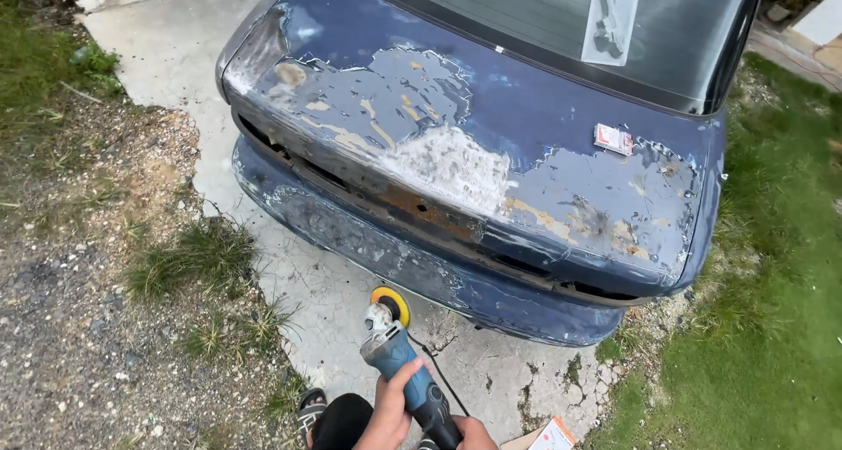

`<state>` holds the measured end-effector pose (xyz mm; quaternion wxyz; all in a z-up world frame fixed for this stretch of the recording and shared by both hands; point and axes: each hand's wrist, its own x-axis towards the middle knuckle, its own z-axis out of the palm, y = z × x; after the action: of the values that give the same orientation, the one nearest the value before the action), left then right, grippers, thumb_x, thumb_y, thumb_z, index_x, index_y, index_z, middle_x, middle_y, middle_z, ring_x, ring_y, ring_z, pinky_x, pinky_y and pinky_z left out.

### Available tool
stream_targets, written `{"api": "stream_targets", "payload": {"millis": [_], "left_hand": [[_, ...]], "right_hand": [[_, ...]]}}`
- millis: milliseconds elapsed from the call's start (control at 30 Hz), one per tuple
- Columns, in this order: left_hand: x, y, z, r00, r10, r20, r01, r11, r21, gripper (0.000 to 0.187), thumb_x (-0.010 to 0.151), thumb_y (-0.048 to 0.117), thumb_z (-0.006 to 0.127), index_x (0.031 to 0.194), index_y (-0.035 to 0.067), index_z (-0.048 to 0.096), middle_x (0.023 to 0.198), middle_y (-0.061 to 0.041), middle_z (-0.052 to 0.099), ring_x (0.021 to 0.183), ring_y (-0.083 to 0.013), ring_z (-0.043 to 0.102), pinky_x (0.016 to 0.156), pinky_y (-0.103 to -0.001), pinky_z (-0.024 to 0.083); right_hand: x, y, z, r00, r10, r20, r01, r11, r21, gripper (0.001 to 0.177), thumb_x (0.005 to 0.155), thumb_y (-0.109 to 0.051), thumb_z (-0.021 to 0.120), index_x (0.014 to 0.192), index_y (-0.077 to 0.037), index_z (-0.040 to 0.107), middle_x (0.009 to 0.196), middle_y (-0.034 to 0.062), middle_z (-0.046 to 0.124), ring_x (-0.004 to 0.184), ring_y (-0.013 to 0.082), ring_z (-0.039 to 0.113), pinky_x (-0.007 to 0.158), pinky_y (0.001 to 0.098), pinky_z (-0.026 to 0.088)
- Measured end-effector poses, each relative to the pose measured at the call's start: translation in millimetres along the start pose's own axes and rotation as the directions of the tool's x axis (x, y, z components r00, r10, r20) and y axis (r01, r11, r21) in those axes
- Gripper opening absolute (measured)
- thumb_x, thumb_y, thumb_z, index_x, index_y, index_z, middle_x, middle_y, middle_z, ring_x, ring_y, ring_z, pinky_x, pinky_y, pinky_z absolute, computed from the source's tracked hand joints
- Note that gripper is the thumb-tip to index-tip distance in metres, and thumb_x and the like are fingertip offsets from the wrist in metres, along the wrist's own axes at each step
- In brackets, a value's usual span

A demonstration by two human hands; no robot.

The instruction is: The person uses an angle grinder with a sanding disc to remove old paint and rust from the front bumper of a blue car. The person moves the tool back and forth across the surface, focusing on the lower edge and center of the bumper.

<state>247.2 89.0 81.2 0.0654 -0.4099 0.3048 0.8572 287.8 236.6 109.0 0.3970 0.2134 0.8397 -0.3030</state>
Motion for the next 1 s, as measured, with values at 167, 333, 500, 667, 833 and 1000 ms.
{"api": "stream_targets", "payload": {"millis": [167, 333, 500, 667, 833, 1000], "left_hand": [[26, -1, 48, 0.968, 0.047, -0.247, -0.055, 0.998, -0.023, 0.030, 0.068, 0.010, 0.089, 0.090, -0.003, 0.073, 0.077, -0.015, 0.069, 0.065, -0.0270, 0.063, 0.060, -0.039, 0.052], [57, 5, 62, 0.957, 0.039, -0.287, -0.034, 0.999, 0.022, 0.029, 0.063, 0.008, 0.090, 0.083, -0.004, 0.073, 0.076, -0.015, 0.071, 0.064, -0.0272, 0.065, 0.061, -0.039, 0.055], [107, 35, 71, 0.983, -0.069, -0.168, 0.064, 0.997, -0.032, 0.042, 0.064, 0.008, 0.089, 0.099, 0.000, 0.068, 0.088, -0.014, 0.070, 0.080, -0.0280, 0.067, 0.072, -0.040, 0.055], [134, 69, 93, 0.986, -0.150, -0.074, 0.151, 0.988, 0.016, 0.054, 0.065, 0.008, 0.088, 0.114, -0.002, 0.067, 0.102, -0.016, 0.072, 0.094, -0.0289, 0.069, 0.081, -0.040, 0.056], [163, 74, 114, 0.964, -0.261, -0.047, 0.264, 0.962, 0.075, 0.066, 0.067, 0.009, 0.089, 0.127, 0.000, 0.062, 0.115, -0.017, 0.073, 0.102, -0.0298, 0.070, 0.086, -0.039, 0.059], [169, 64, 128, 0.963, -0.263, -0.061, 0.269, 0.949, 0.167, 0.063, 0.066, 0.013, 0.092, 0.122, 0.002, 0.065, 0.110, -0.016, 0.075, 0.100, -0.0289, 0.072, 0.084, -0.040, 0.058]], "right_hand": [[68, 10, -26, 0.948, -0.309, 0.081, 0.311, 0.950, -0.024, 0.027, 0.068, -0.027, 0.078, 0.092, -0.014, 0.073, 0.070, 0.0004, 0.052, 0.066, 0.0120, 0.047, 0.063, 0.0259, 0.036], [95, -10, -47, 0.949, -0.316, 0.007, 0.312, 0.930, -0.194, 0.020, 0.065, -0.027, 0.074, 0.077, -0.014, 0.066, 0.064, 0.0018, 0.049, 0.063, 0.0173, 0.049, 0.061, 0.0307, 0.039], [122, -57, -72, 0.967, -0.253, -0.024, 0.229, 0.909, -0.348, 0.028, 0.065, -0.025, 0.069, 0.092, -0.019, 0.070, 0.070, 0.0042, 0.060, 0.066, 0.0254, 0.055, 0.063, 0.0336, 0.043], [155, -79, -85, 0.972, -0.217, -0.088, 0.168, 0.908, -0.385, 0.026, 0.064, -0.032, 0.072, 0.089, -0.023, 0.071, 0.072, 0.0029, 0.065, 0.070, 0.0261, 0.059, 0.067, 0.0341, 0.045], [160, -103, -105, 0.971, -0.204, -0.128, 0.147, 0.924, -0.354, 0.039, 0.062, -0.036, 0.074, 0.100, -0.027, 0.077, 0.076, 0.0011, 0.068, 0.074, 0.0215, 0.065, 0.072, 0.0309, 0.049], [229, -64, -123, 0.994, -0.065, 0.084, 0.090, 0.939, -0.332, 0.054, 0.066, -0.045, 0.084, 0.119, -0.034, 0.078, 0.095, -0.0069, 0.079, 0.091, 0.0148, 0.073, 0.084, 0.0284, 0.050]]}}
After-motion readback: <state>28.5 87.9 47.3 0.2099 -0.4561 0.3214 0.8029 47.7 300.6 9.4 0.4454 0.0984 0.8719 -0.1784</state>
